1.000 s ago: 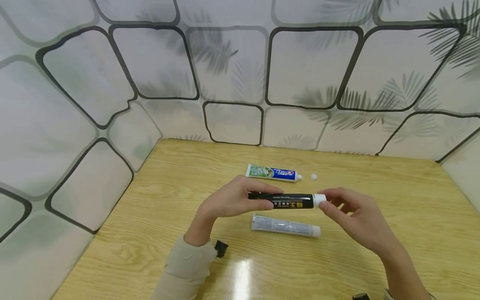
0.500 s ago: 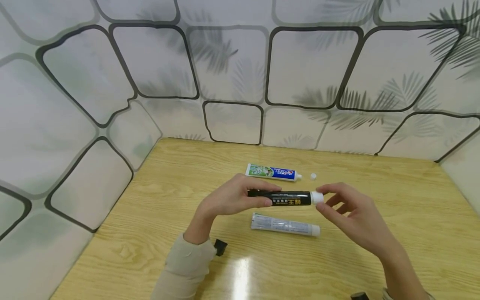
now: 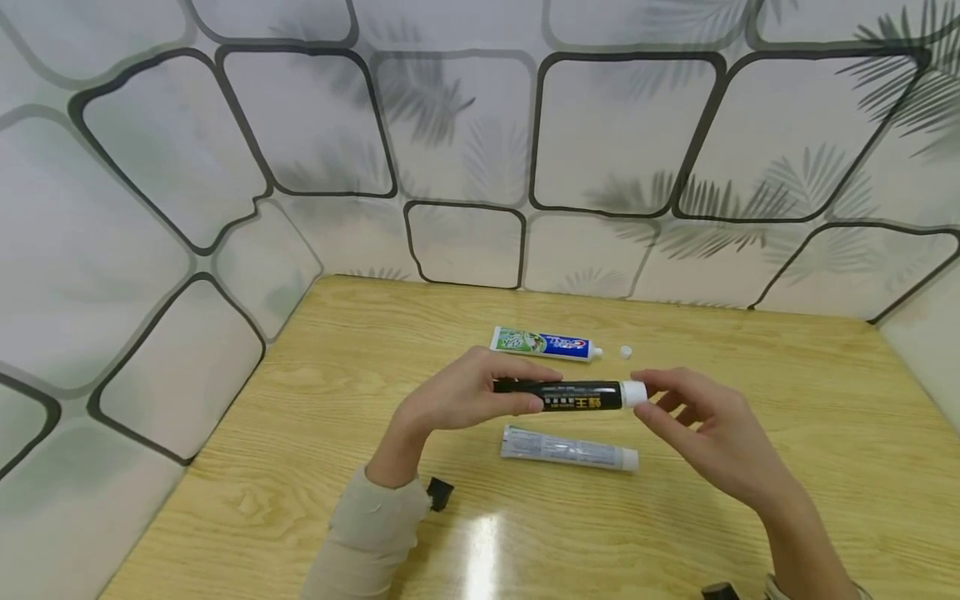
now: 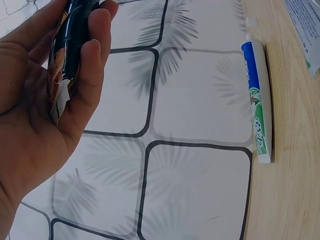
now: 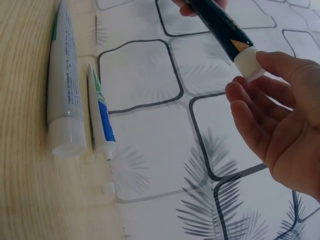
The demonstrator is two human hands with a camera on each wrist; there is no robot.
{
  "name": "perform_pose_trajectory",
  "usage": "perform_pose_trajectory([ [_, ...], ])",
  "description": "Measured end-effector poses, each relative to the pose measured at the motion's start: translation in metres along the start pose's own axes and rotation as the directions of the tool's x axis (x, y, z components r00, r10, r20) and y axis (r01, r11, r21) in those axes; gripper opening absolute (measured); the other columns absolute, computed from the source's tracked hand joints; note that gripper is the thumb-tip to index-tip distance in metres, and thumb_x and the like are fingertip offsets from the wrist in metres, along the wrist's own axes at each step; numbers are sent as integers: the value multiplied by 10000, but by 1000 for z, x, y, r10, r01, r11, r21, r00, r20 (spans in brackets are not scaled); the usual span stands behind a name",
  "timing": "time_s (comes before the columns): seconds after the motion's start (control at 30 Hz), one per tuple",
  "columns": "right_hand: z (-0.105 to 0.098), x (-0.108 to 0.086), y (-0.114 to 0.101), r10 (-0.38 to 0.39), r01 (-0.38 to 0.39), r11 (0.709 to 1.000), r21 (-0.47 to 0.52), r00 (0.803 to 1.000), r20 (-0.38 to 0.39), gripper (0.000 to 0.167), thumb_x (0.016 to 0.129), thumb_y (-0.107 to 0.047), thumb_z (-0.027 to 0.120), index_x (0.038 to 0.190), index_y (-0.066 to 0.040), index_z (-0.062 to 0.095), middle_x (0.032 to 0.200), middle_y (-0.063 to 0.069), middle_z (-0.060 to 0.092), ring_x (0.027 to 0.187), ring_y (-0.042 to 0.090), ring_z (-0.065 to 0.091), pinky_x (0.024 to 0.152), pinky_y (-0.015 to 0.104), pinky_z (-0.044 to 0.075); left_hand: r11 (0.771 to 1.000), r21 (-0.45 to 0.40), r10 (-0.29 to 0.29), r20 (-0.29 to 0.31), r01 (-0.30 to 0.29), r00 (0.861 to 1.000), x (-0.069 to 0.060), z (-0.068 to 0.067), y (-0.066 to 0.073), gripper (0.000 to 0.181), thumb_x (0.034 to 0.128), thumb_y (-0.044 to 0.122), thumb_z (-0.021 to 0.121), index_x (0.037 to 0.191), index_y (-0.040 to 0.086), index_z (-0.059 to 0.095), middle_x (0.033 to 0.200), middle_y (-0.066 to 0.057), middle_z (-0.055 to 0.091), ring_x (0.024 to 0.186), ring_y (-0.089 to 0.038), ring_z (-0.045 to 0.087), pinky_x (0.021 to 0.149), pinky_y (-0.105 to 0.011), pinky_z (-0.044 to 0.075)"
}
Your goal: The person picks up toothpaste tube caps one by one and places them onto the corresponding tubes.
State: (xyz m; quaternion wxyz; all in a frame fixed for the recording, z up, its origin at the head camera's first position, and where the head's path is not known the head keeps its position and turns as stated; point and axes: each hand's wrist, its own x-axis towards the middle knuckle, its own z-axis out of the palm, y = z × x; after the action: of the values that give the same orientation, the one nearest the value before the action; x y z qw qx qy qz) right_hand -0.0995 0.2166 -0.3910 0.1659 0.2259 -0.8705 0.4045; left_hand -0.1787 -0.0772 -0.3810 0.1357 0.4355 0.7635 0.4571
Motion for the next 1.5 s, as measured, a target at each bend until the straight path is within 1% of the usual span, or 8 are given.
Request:
perform_pose_trajectory([
  [0.23, 1, -1, 0, 50, -51, 999, 17, 998, 34, 254, 924, 1, 678, 1162, -86, 698, 864, -46, 662, 700, 77, 602, 569, 218, 509, 1000, 0, 15, 7, -15, 1000, 0, 0, 0, 350, 957, 163, 681, 1299, 95, 668, 1105, -21, 698, 766, -61, 537, 642, -225, 448],
  [0.37, 2, -1, 1, 76, -78, 996, 38, 996, 46, 246, 948, -7, 647, 1173, -93, 698, 882, -32, 672, 698, 75, 621, 555, 254, 526, 1000, -3, 19, 11, -19, 1000, 0, 1, 1, 355, 953, 154, 685, 1300, 80, 665, 1121, -42, 697, 748, -59, 529, 626, -225, 441],
  [0.5, 4, -1, 1, 94, -96, 994, 57, 995, 35, 268, 957, -5, 632, 1203, -99, 677, 965, 19, 680, 711, 64, 639, 557, 268, 538, 1000, -6, 31, 31, -31, 999, 0, 1, 1, 366, 955, 145, 681, 1309, 54, 653, 1175, -74, 690, 759, -62, 534, 638, -227, 448],
  [0.7, 5, -2, 2, 62, -63, 995, 82, 998, 8, 262, 938, 47, 632, 1157, -94, 665, 923, -9, 677, 698, 69, 642, 557, 250, 534, 1000, 8, 13, 41, -14, 999, -1, 2, 2, 367, 961, 159, 675, 1317, 75, 652, 1154, -33, 690, 690, -40, 497, 609, -225, 424],
  [0.9, 4, -3, 2, 22, -23, 998, 62, 1000, 17, 259, 908, 52, 671, 1098, -116, 720, 916, -55, 677, 710, 73, 633, 577, 224, 519, 1000, 14, 18, 52, -19, 998, -2, 1, 2, 358, 963, 152, 673, 1314, 86, 654, 1186, -29, 684, 769, -79, 533, 677, -275, 460],
  [1.0, 2, -4, 2, -6, 4, 998, 62, 999, 41, 335, 854, 54, 733, 1132, -132, 720, 947, -66, 680, 746, 65, 625, 606, 207, 511, 1000, 12, 20, 57, -20, 998, -2, 0, 1, 355, 964, 157, 672, 1311, 90, 657, 1192, -25, 683, 819, -95, 548, 706, -294, 470],
  [1.17, 0, -5, 3, -64, 57, 994, 90, 996, 67, 475, 780, 92, 782, 1201, -111, 698, 1019, -46, 676, 775, 68, 615, 627, 190, 510, 1000, -8, 26, 61, -25, 998, -3, -1, 0, 352, 968, 160, 665, 1312, 89, 656, 1192, -12, 680, 821, -101, 545, 707, -262, 456],
  [1.5, -1, -5, 1, -14, 8, 997, 76, 997, 70, 374, 838, 67, 741, 1168, -107, 719, 967, -65, 695, 774, 61, 629, 618, 200, 503, 999, -34, 25, 65, -23, 998, -3, -1, 0, 363, 962, 155, 673, 1315, 70, 652, 1135, -14, 684, 769, -77, 530, 659, -262, 444],
])
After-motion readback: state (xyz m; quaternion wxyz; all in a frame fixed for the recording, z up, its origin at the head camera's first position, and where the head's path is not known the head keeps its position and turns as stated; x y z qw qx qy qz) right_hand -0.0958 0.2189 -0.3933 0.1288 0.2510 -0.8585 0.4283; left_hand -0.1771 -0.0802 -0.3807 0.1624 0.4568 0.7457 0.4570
